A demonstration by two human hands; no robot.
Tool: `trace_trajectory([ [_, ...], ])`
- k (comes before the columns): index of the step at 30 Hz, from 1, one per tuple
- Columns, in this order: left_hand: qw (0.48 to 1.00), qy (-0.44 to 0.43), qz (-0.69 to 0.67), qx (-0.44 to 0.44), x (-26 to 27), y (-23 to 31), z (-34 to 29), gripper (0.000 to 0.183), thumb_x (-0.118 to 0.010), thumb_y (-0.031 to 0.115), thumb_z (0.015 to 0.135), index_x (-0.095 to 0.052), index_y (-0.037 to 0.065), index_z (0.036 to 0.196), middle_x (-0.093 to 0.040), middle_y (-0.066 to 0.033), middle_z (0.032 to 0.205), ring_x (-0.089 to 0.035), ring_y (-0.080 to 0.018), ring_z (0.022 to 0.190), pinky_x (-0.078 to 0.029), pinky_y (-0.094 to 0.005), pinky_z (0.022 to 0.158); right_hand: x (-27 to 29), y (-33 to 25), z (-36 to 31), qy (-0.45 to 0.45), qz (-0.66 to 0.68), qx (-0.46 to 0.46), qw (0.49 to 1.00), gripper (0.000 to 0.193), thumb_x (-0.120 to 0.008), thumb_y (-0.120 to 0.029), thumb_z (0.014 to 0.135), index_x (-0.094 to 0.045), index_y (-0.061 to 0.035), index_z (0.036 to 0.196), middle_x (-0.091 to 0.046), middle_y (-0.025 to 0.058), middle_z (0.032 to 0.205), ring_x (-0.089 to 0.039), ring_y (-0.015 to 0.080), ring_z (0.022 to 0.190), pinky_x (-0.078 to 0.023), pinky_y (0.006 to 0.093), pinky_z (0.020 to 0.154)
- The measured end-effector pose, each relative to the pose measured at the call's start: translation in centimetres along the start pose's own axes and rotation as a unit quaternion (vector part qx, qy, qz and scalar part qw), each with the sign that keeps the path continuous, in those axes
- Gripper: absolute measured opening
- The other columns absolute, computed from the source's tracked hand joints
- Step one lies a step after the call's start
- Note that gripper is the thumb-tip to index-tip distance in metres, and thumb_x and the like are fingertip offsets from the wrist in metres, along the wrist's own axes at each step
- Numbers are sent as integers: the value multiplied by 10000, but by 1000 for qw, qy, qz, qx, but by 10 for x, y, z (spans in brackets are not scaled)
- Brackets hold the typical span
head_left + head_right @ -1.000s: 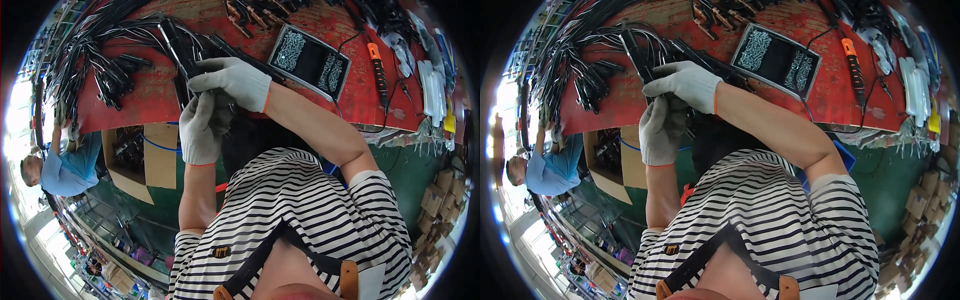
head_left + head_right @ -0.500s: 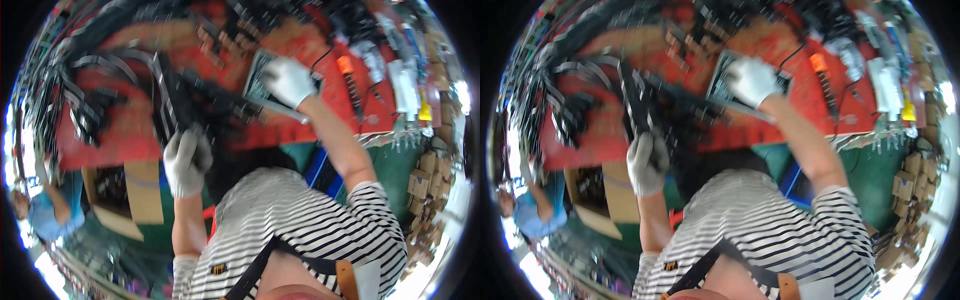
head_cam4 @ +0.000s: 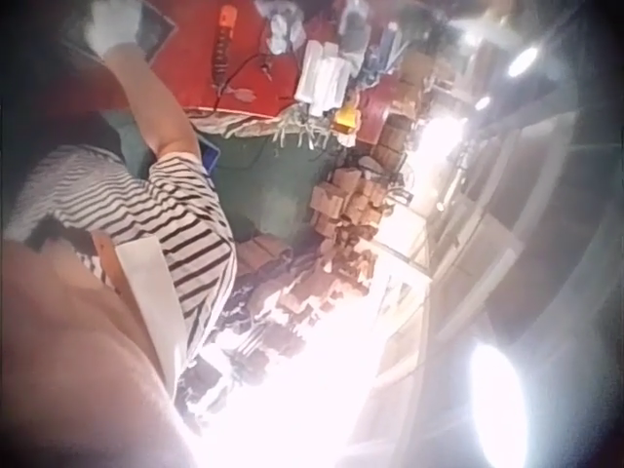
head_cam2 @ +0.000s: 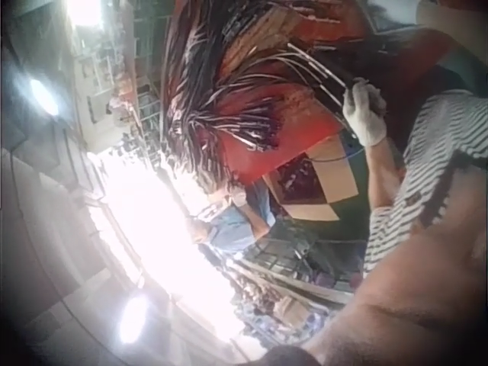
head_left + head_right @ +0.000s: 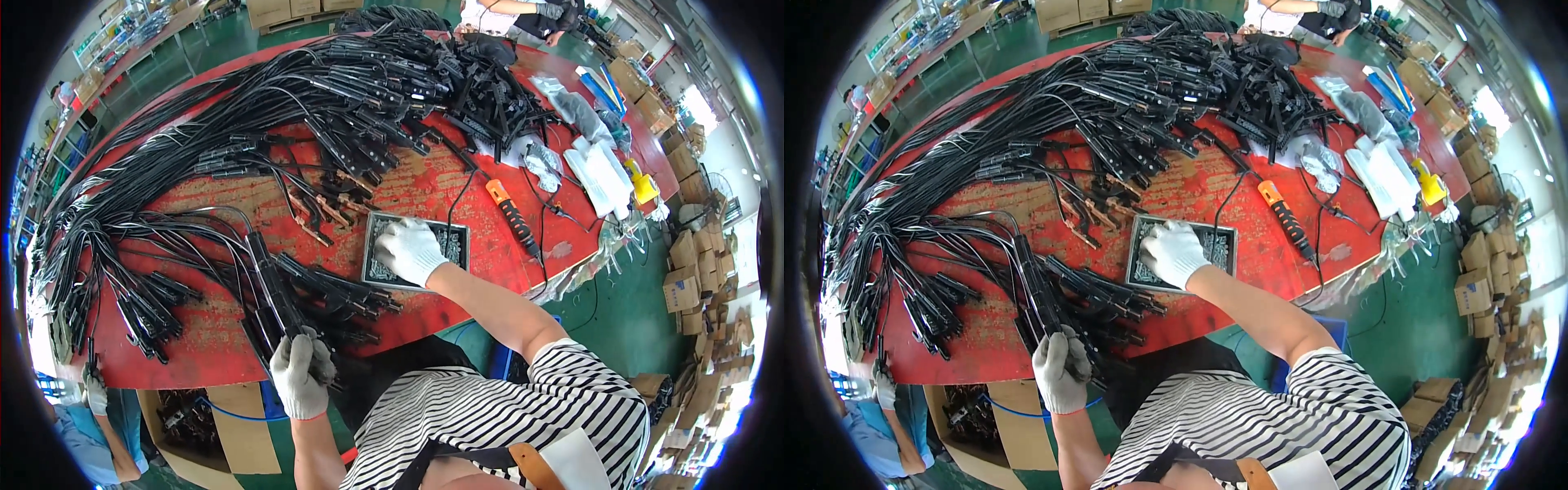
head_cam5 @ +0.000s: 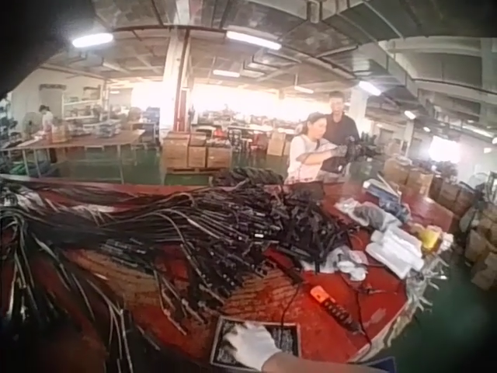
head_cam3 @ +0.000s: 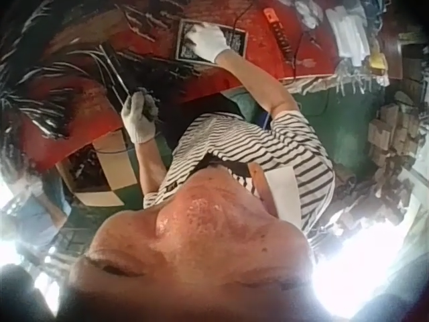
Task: The person assembles wiring harnesses by inserting wires into a plastic housing and securing them with screws using an electric screwdriver.
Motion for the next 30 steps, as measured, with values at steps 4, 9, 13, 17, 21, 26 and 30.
trace_trajectory([
  [4, 1000, -1, -10, -2, -1, -2, 2, 193, -663, 221, 1038, -671, 32, 1076, -662, -26, 729, -528, -85, 498, -360, -232, 450, -6, -1, 3, -18, -22, -1, 1000, 213, -700, -332, 896, -781, -136, 879, -733, 99, 952, -675, 339, 1023, -528, 497, 919],
  [9, 1000, 12, -3, -4, 1, -3, 1, 195, -669, 235, 1039, -678, 43, 1078, -673, -22, 741, -526, -82, 492, -359, -230, 448, 11, 12, -4, 37, 76, -15, 996, 225, -712, -339, 918, -755, -122, 876, -729, 117, 970, -687, 360, 1016, -553, 492, 892],
  [13, 1000, 8, -3, -1, 3, -4, -2, 219, -661, 281, 1056, -696, 65, 1056, -679, 9, 726, -539, -72, 475, -363, -222, 421, 29, 49, -29, 83, 374, -207, 900, 106, -757, -117, 913, -677, -50, 897, -741, 103, 875, -745, 219, 751, -608, 354, 703],
  [17, 1000, 14, 10, 2, 2, -1, -3, 223, -670, 293, 1052, -699, 73, 1049, -686, 16, 730, -540, -70, 474, -362, -221, 417, -3, 52, -27, 97, 695, -301, 646, 161, -739, -115, 966, -617, -12, 989, -712, 97, 849, -714, 196, 714, -612, 348, 662],
  [21, 1000, 10, -17, 4, 1, -1, -2, 204, -683, 255, 1037, -684, 54, 1073, -682, -19, 745, -520, -76, 485, -351, -229, 440, 3, 25, -18, 68, 715, -337, 608, 264, -792, -185, 962, -606, -9, 1028, -674, 61, 790, -682, 167, 654, -583, 315, 593],
  [26, 1000, -7, -13, -7, -9, 1, -6, 205, -694, 257, 1033, -683, 55, 1067, -691, -38, 770, -521, -82, 492, -351, -230, 441, 13, 2, -17, -7, 678, -304, 669, 265, -819, -206, 943, -649, -5, 968, -679, 63, 789, -668, 149, 640, -560, 302, 575],
  [30, 1000, 20, -2, -4, -4, 0, -7, 206, -701, 255, 1029, -685, 53, 1061, -682, -36, 773, -522, -87, 496, -358, -236, 441, 13, -22, -11, -63, 692, -281, 662, 195, -796, -128, 926, -717, 22, 1023, -716, 82, 859, -697, 157, 698, -588, 307, 637],
])
Point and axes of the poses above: each hand's wrist, its own z-axis towards the middle knuckle, its own x-axis out of the back of the hand, y = z × x, the point moved 10 cm from there along z, towards the middle knuckle
